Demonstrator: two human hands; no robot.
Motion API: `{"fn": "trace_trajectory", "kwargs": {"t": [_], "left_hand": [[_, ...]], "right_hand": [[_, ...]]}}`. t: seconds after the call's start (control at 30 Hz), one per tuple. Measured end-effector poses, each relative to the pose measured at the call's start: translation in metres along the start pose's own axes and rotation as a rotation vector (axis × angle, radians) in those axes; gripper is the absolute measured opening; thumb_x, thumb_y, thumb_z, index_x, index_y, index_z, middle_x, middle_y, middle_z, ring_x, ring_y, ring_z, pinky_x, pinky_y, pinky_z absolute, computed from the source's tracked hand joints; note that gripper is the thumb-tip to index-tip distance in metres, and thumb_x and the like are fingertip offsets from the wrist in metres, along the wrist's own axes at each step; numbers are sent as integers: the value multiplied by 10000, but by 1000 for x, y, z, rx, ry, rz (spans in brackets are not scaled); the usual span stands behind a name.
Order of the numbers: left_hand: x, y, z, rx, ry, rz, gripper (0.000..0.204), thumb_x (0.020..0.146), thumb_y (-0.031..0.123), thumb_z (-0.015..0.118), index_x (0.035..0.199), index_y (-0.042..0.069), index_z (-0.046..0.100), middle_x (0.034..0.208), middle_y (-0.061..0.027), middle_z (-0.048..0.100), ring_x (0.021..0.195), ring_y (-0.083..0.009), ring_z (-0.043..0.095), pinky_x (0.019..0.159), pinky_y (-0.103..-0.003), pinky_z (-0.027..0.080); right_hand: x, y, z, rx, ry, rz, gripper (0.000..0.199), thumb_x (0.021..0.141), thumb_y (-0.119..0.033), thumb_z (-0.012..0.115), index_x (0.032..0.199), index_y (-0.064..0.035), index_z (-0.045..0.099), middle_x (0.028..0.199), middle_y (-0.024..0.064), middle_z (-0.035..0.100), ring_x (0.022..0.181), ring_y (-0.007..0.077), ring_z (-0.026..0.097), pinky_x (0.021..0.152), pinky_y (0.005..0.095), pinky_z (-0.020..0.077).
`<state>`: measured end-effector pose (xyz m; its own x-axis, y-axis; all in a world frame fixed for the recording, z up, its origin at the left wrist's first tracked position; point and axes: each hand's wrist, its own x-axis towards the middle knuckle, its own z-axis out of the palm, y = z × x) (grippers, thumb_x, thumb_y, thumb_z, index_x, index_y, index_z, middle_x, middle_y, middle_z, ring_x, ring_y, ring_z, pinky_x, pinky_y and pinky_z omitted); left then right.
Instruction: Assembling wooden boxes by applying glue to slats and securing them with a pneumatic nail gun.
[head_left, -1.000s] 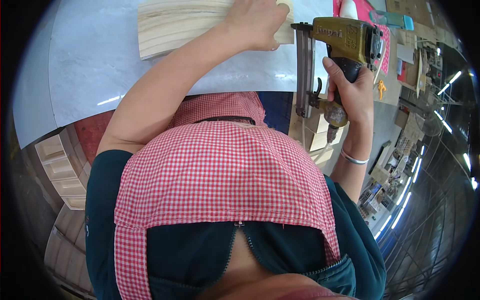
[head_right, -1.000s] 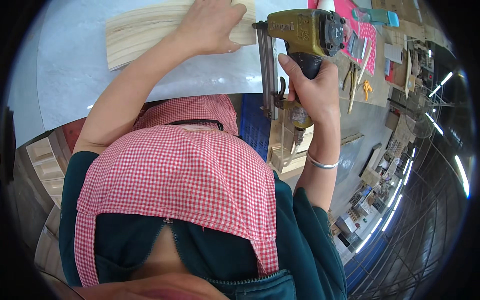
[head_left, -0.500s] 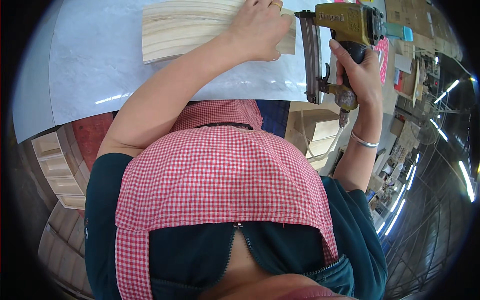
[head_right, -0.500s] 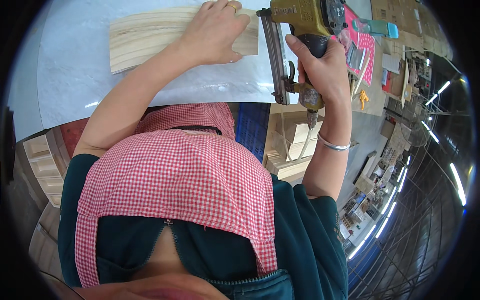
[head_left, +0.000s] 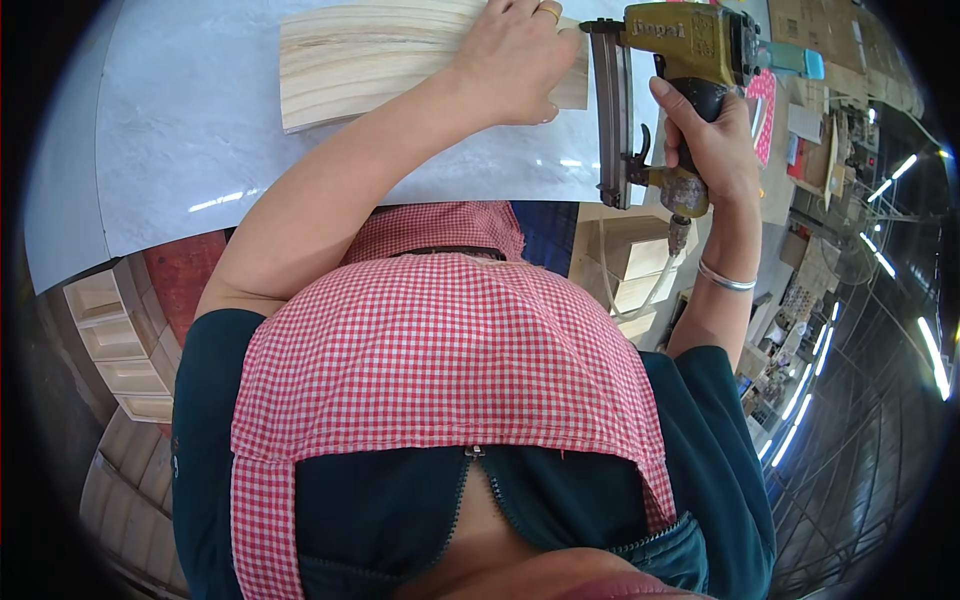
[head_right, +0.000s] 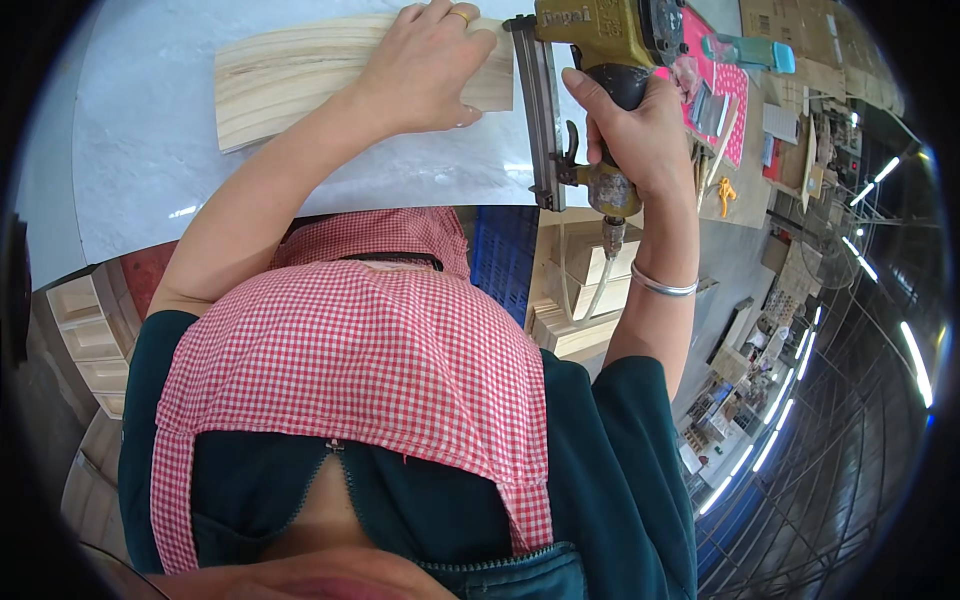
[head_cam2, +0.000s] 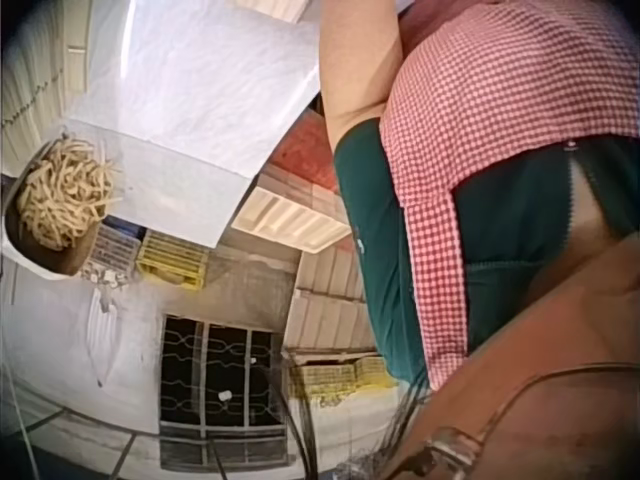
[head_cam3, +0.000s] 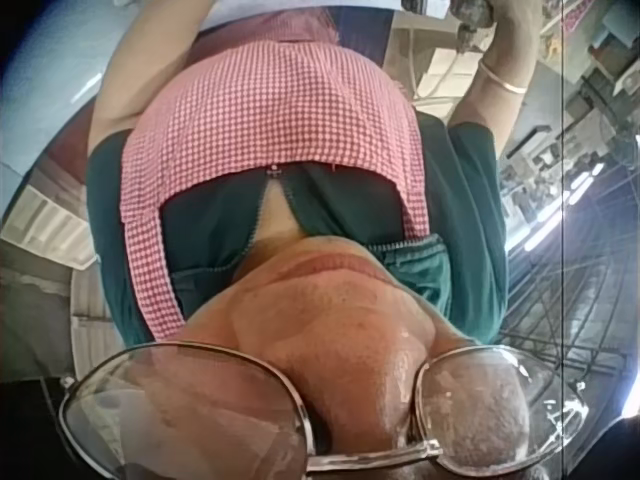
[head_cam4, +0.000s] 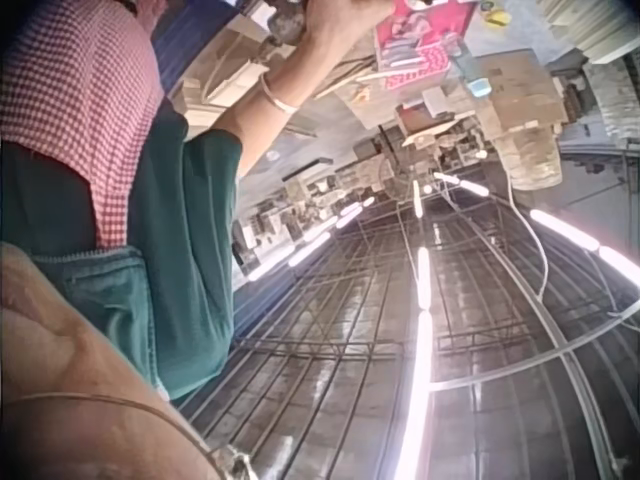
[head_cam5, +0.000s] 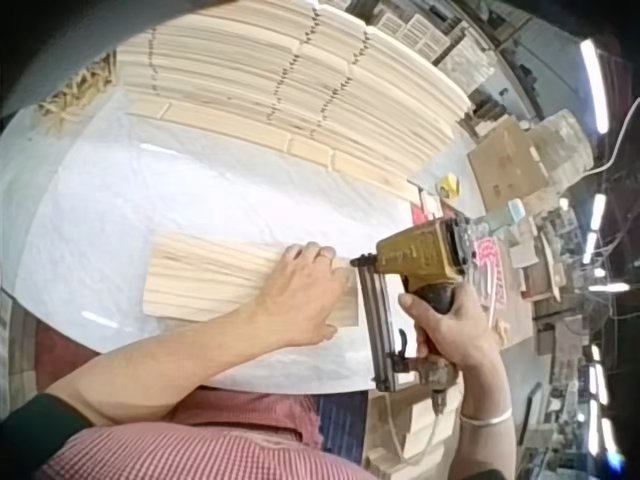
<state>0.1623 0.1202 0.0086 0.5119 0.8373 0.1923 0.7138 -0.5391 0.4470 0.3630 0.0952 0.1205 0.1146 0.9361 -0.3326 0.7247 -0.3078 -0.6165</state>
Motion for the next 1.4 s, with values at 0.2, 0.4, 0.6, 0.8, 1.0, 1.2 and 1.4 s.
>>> {"fn": "trace_trajectory", "kwargs": {"t": [0.2,0.4,0.6,0.8,1.0,1.2,1.4], "left_hand": [[-2,-6,5,-44,7,46,549,681,353,841,1060,3,652,1150,-240,596,1117,-371,537,1015,-484,395],[-34,-16,-48,60,-106,-25,692,648,427,890,1123,8,611,1441,-316,446,1411,-435,375,1156,-599,301],[-128,-98,-95,212,-245,-158,629,632,328,892,1072,44,544,1246,-212,547,1276,-395,484,1081,-492,378],[-111,-79,-63,-29,-153,-218,547,643,280,856,1019,46,534,1085,-165,563,1088,-364,539,989,-443,420],[-85,-44,-53,-99,-209,-294,492,680,271,827,1008,39,544,1065,-165,562,1045,-351,542,952,-442,438],[-88,-48,-46,-158,-58,-194,477,688,275,822,1002,45,548,1078,-163,553,1058,-343,531,942,-443,442],[-87,-48,-38,-208,-67,-262,496,675,271,834,1015,52,547,1095,-157,543,1072,-340,520,939,-448,439]], "right_hand": [[-7,-2,4,4,40,-8,271,886,-246,778,821,-22,641,568,12,572,408,102,498,400,220,398],[-35,-1,26,184,230,-89,224,871,-173,766,785,4,660,545,27,585,404,109,509,401,230,401],[-75,20,23,213,210,-2,175,855,-109,775,785,18,678,530,28,581,401,104,495,393,230,386],[-84,24,26,153,141,17,174,856,-117,787,794,15,690,525,18,574,400,98,483,387,228,370],[-79,22,26,62,80,-85,192,859,-142,800,797,8,696,527,12,576,396,92,480,386,227,363],[-73,13,27,17,20,-59,218,861,-164,805,803,14,693,527,11,576,391,88,478,385,225,365],[-71,9,27,27,2,-29,223,867,-167,797,820,22,689,538,15,582,387,88,479,378,226,373]]}}
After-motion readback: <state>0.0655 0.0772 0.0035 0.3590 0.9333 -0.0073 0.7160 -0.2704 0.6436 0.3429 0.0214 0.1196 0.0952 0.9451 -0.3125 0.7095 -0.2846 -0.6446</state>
